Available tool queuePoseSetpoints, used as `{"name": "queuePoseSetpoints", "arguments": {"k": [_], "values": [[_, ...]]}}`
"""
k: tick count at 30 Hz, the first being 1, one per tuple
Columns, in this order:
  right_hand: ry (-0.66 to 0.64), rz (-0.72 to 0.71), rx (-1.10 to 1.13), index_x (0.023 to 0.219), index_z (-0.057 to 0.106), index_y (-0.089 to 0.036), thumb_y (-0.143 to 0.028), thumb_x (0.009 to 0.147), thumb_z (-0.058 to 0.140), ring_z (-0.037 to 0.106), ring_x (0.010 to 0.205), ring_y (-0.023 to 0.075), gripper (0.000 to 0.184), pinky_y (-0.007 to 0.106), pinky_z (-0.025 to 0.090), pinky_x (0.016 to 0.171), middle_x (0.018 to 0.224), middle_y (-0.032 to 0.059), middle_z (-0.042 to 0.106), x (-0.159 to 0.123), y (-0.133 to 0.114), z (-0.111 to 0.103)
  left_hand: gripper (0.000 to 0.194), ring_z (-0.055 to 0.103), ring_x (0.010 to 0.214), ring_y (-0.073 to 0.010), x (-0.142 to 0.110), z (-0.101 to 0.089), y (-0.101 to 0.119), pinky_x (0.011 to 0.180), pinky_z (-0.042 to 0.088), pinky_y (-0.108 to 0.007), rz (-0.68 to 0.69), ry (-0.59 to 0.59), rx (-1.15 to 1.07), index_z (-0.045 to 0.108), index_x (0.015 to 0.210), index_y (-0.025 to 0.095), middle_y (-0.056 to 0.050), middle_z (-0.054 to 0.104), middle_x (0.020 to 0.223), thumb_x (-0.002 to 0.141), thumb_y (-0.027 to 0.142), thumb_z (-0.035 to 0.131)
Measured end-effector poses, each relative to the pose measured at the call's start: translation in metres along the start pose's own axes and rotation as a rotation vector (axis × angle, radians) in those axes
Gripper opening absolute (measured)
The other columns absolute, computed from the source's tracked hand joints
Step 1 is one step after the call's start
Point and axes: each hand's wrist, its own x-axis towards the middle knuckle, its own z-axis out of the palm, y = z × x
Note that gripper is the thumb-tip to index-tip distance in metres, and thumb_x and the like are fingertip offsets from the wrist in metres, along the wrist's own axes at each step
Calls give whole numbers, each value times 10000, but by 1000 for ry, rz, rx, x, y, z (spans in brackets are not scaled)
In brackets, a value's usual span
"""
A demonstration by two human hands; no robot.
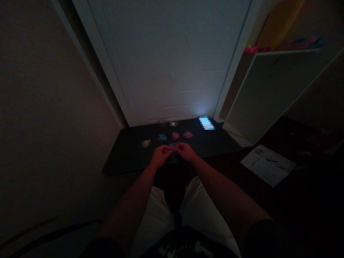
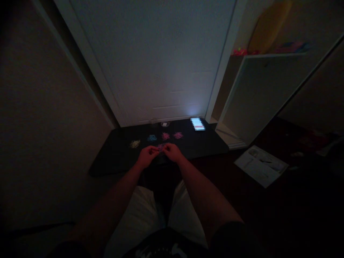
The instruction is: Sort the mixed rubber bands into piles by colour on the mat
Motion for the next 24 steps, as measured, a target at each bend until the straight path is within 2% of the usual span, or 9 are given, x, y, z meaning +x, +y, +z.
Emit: {"name": "queuePoseSetpoints", "arguments": {"k": [7,15,19,24], "values": [[103,35,33,661,526,-171,-258,702,503,469,578,102,99,217,369,559,616,-29,525,1,4,2,218,527,596,-104,1,2,-1,566,435,-228,6,9,0,631,798,138,-18,624,681,670,314,640],[125,65,83,676,503,-175,-271,710,494,481,540,101,102,219,377,536,599,-28,519,0,3,-2,212,529,585,-98,0,3,-2,562,433,-222,6,15,17,635,801,137,-16,625,679,669,303,634],[94,65,121,679,509,-170,-285,717,498,477,513,97,121,216,375,514,584,-29,519,0,8,-1,252,527,589,-99,1,4,-6,553,426,-219,0,18,8,640,861,131,-27,631,697,683,309,625],[16,-24,0,697,589,-155,-276,728,525,519,604,114,141,233,395,590,667,4,594,-1,6,0,333,514,573,-103,2,5,-8,539,408,-222,42,-31,63,654,950,156,-23,641,701,700,372,617]]}}
